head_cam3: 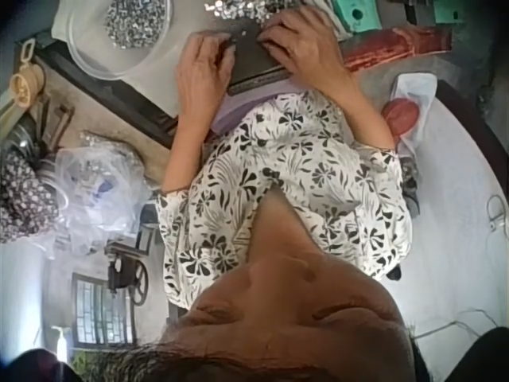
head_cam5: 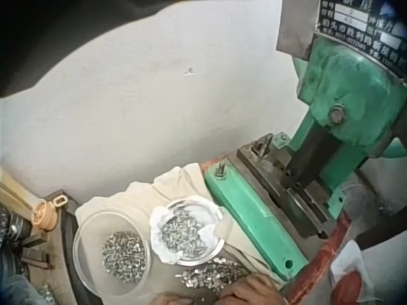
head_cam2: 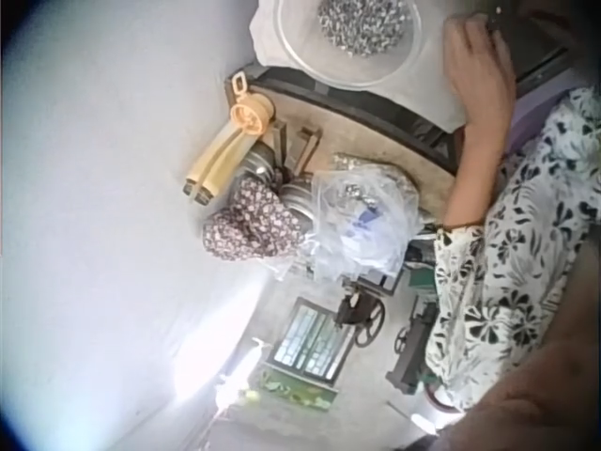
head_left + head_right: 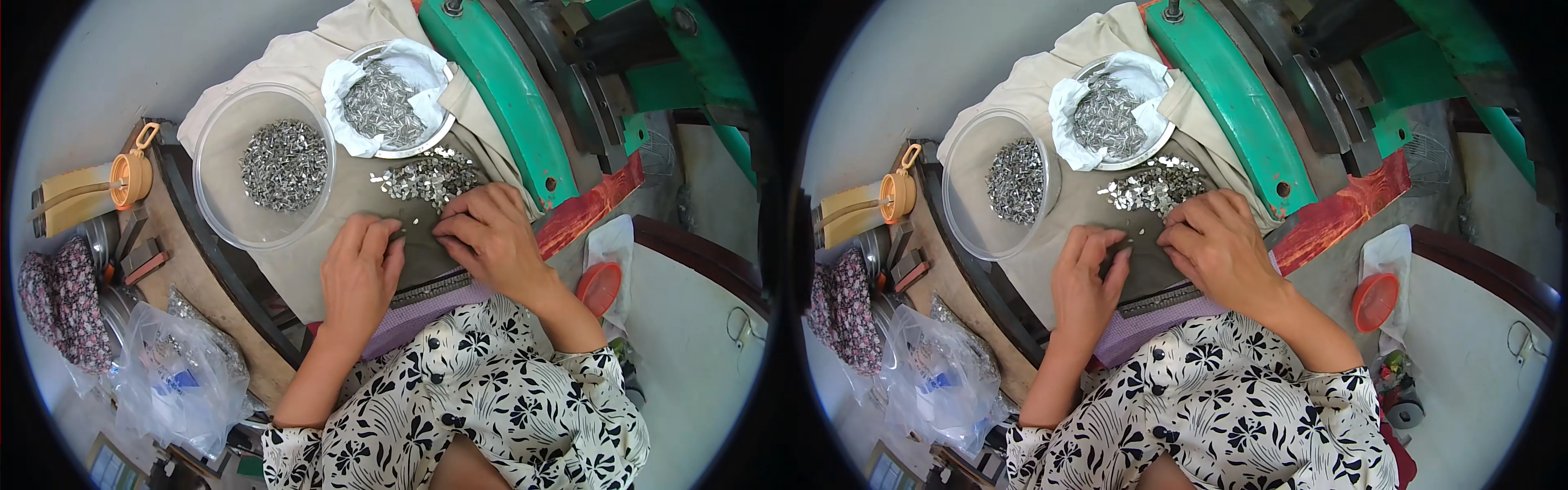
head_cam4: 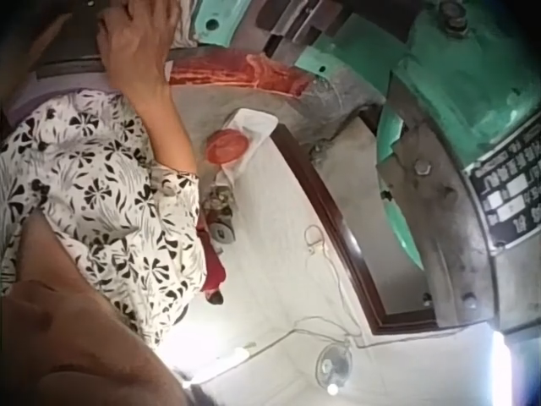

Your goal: The recorder is manually inserting small metal components into a strip and processing them using a stamping or pressing machine.

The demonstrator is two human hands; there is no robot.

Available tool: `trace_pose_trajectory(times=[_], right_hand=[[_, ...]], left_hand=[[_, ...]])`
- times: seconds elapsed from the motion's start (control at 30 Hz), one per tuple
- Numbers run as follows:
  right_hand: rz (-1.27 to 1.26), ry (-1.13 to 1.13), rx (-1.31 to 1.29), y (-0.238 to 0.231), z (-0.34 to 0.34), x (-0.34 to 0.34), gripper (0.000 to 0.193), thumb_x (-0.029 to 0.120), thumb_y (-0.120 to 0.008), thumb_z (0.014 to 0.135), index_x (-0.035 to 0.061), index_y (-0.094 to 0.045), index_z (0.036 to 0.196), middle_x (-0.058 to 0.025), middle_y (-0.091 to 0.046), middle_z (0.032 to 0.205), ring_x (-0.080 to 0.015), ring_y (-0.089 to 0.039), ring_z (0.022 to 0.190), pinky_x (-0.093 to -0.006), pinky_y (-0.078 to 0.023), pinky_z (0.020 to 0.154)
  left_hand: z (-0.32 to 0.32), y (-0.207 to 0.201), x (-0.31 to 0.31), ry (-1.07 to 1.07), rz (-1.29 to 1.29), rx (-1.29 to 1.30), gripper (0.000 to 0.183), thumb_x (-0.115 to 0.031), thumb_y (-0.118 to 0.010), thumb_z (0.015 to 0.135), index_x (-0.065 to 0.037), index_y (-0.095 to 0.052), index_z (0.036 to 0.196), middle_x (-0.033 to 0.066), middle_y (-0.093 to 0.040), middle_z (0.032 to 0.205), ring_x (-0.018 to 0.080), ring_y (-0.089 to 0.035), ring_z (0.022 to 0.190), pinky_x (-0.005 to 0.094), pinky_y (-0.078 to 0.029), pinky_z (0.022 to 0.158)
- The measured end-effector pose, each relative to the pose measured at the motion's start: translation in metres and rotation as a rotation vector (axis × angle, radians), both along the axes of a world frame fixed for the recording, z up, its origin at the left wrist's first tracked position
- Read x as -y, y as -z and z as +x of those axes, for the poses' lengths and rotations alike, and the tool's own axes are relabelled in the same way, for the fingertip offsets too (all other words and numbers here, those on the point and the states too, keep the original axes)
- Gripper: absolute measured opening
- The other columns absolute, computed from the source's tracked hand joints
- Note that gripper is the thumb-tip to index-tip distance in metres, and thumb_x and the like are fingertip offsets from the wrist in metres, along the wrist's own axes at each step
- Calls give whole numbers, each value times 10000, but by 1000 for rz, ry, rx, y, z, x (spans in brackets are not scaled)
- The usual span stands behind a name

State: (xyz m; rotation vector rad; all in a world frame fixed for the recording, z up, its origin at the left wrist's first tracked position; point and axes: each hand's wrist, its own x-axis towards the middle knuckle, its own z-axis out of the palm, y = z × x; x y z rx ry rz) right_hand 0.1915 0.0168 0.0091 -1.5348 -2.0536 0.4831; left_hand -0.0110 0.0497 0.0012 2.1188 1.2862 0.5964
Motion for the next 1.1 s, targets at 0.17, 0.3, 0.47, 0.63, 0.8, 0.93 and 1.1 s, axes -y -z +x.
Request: trace_pose_trajectory(times=[0.17,0.3,0.47,0.63,0.8,0.93,1.1], right_hand=[[-17,17,32,-6,-4,0,147,83,-774,714,70,-697,839,-30,-615,943,-248,-580,926,-409,-431,905],[7,8,66,-4,-5,0,148,94,-771,732,66,-687,851,-32,-617,958,-249,-582,924,-404,-428,908],[13,16,0,-4,2,7,154,102,-784,732,87,-681,845,-25,-627,957,-247,-586,921,-397,-419,888],[-23,2,-97,-15,16,28,180,102,-814,687,92,-686,813,-21,-637,945,-240,-604,900,-390,-417,855],[-14,-63,-89,-9,15,49,212,110,-817,664,100,-693,836,-18,-643,990,-247,-605,927,-401,-438,859],[23,-87,-20,-2,8,56,210,133,-795,705,97,-674,872,-19,-629,1033,-235,-603,968,-411,-443,904],[34,-73,77,-4,11,58,216,132,-815,681,117,-712,870,-12,-648,1023,-236,-599,971,-431,-444,903]], left_hand=[[-7,-6,5,-100,-122,60,196,9,-706,815,-48,-651,994,97,-598,980,316,-640,854,407,-517,721],[-7,-4,5,-82,-109,65,197,13,-704,814,-49,-656,995,96,-593,985,314,-638,847,404,-514,721],[-5,-3,4,-82,-93,66,137,2,-716,806,-42,-678,931,89,-591,956,296,-633,839,399,-514,712],[-1,0,1,-32,7,3,137,-27,-738,782,-60,-682,903,64,-587,922,268,-626,823,385,-507,681],[3,0,0,-2,51,-37,129,-47,-746,771,-71,-673,875,51,-582,906,253,-620,804,380,-500,665],[7,0,-1,-14,35,-32,130,-51,-747,767,-76,-669,868,48,-575,890,251,-618,795,382,-499,659],[6,-1,-6,1,-16,5,131,-56,-748,767,-73,-665,867,51,-567,877,251,-618,777,384,-499,645]])
